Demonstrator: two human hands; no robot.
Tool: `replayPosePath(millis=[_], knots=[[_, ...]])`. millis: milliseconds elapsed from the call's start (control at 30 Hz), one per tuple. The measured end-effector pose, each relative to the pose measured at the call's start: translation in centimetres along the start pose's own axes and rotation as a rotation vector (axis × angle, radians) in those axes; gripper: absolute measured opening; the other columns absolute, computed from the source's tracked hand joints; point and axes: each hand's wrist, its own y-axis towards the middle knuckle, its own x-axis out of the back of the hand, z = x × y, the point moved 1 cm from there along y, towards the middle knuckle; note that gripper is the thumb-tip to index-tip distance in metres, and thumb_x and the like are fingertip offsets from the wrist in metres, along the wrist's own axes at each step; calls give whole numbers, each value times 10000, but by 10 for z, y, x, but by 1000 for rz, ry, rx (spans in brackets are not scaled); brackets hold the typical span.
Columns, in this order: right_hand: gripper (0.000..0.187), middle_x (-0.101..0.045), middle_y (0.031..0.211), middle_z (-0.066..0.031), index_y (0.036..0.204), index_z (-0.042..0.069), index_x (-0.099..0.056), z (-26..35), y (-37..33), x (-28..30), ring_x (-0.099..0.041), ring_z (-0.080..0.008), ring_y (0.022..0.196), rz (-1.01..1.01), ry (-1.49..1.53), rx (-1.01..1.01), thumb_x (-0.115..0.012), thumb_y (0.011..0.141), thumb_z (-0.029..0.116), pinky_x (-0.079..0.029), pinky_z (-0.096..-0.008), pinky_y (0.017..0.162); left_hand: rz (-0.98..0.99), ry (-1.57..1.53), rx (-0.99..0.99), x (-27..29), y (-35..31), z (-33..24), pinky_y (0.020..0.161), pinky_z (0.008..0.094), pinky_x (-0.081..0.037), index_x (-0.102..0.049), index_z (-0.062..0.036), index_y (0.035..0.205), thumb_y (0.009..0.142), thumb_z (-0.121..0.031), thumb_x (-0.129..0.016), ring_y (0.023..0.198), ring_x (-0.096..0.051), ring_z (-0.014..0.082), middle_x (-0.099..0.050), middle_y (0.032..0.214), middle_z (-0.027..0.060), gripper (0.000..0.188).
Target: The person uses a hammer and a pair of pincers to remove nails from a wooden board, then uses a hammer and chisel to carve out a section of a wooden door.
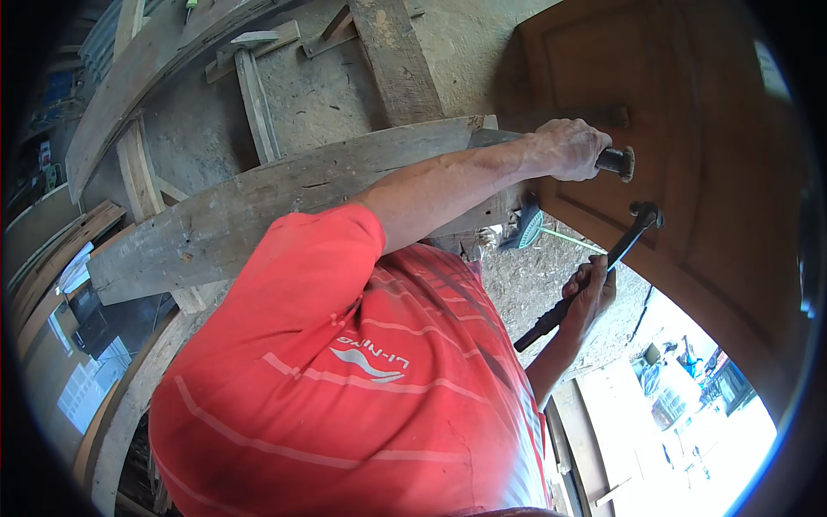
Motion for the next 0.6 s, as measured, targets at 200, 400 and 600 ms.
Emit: replayPosePath(millis=[200,400,600], knots=[[365,-469,671,0,985,18,-553,-6,-5,12,-448,-58,476,-64,76,-56,-647,1001,371,-353,-198,393,-8,64,38,-10,7,4,879,473,-570,-679,-65,1102,860,-172,-630,971,-725,366,-743,993,191,269],[349,-489,660,-2,992,30,-561,-16,-12,19,-453,-60,462,-70,95,-67,-661,999,364,-368,-213,389,-42,103,159,-3,31,23,939,470,-549,-653,-41,1180,902,-253,-635,1082,-692,377,-719,1105,206,351],[371,-492,664,2,1005,24,-563,-38,-20,20,-464,-59,464,-90,77,-124,-654,998,383,-372,-209,394,-124,-389,9,56,2,8,837,391,-541,-588,-43,1214,960,-485,-629,887,-645,217,-649,990,95,512]])
